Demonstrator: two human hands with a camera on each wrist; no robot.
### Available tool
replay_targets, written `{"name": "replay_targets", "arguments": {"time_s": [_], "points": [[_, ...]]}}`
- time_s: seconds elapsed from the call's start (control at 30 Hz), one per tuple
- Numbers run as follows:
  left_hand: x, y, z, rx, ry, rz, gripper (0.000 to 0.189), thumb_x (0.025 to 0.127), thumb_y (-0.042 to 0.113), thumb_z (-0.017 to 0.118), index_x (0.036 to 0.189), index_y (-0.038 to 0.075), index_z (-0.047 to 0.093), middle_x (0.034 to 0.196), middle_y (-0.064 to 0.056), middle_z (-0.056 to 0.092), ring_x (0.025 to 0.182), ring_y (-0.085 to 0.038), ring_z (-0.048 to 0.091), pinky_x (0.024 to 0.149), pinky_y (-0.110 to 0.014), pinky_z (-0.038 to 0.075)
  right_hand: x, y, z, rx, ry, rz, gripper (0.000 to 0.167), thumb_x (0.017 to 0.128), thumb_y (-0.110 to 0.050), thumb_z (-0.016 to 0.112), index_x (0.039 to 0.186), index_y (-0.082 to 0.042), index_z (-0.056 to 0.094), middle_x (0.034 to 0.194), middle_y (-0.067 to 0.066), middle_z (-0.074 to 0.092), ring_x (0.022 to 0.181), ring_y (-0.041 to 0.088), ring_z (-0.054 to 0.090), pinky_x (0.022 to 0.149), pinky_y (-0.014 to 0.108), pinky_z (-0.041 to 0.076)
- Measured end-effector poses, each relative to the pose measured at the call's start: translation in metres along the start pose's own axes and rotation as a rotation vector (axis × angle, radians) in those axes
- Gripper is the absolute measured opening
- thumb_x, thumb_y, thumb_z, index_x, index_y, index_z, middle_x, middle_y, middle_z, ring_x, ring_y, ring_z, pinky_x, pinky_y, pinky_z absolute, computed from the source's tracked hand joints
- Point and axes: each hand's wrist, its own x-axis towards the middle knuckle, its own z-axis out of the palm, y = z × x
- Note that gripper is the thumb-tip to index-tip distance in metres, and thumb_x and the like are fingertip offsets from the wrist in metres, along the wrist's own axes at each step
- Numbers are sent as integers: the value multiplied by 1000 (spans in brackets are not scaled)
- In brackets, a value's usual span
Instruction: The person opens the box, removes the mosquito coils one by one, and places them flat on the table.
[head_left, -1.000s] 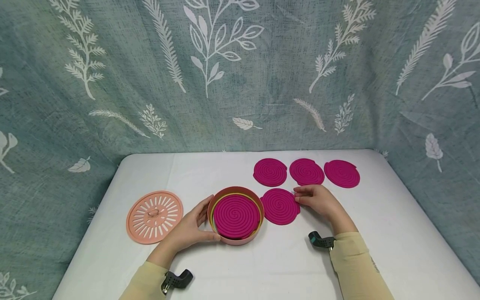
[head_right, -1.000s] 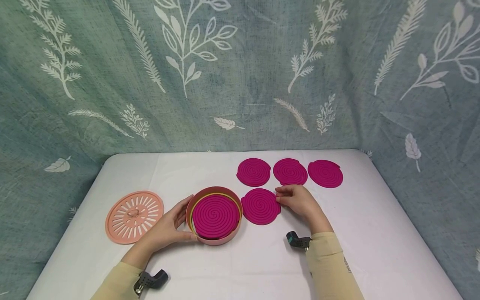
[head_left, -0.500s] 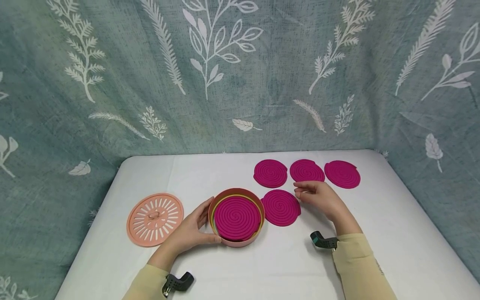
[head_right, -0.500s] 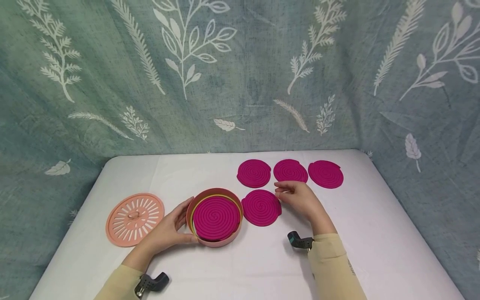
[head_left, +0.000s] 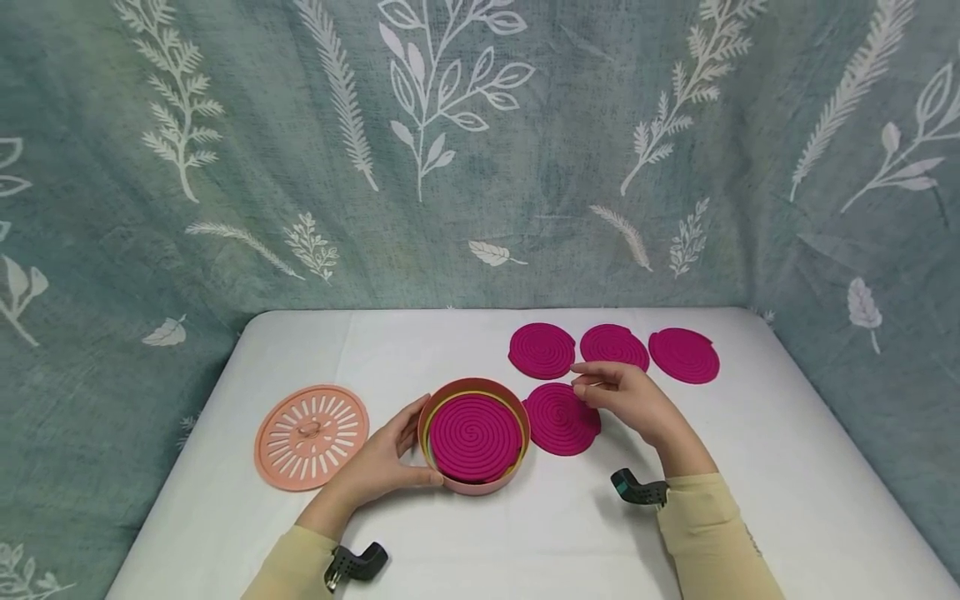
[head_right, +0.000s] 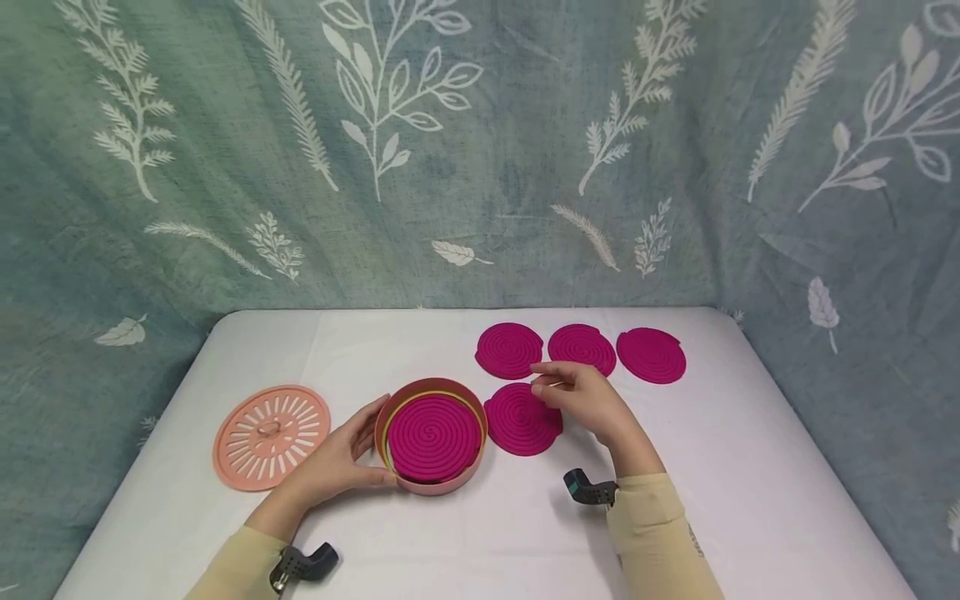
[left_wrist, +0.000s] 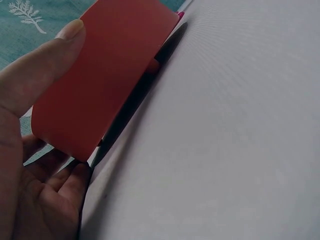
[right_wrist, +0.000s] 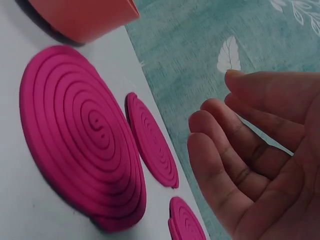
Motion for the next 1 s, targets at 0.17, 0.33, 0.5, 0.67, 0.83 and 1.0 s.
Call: {"name": "replay_targets", "arguments": {"time_s": [0.17,0.33,0.5,0.67,0.83,1.0], "points": [[1,-6,2,5,-5,6,122,61,35,96,158,22,25,155,12,31,141,-5,30,112,-18,30,4,-6,14,-36,-49,-20,45,93,-23,72,132,-5,62,119,21,65,102,25,66,86,33,59],[-1,-9,2,-5,-11,14,119,62,33,96,158,27,25,156,11,30,142,-5,28,113,-18,28,15,-20,33,-90,-143,-74,42,91,-28,73,129,-12,66,115,14,68,104,19,65,90,34,58],[1,-5,1,7,2,22,121,61,35,96,158,24,25,156,11,31,141,-7,31,113,-19,30,28,-35,48,-120,-217,-113,40,91,-30,73,128,-14,67,114,8,69,104,16,65,91,33,57],[3,-3,0,11,14,20,122,60,36,97,158,24,26,155,11,33,141,-8,33,112,-20,31,38,-43,63,-183,-280,-143,43,93,-32,71,130,-11,66,120,4,68,105,12,65,92,33,56],[2,-4,0,7,7,12,120,61,36,96,157,26,26,155,11,32,142,-8,31,113,-20,30,43,-47,79,-302,-291,-174,40,92,-31,71,128,-15,68,122,-4,67,112,9,61,96,33,54],[2,-4,1,-2,2,0,119,62,34,96,157,28,25,155,10,32,141,-7,31,113,-19,30,48,-50,92,-379,-338,-224,42,92,-28,72,132,-13,65,125,0,66,119,14,58,102,35,50]]}}
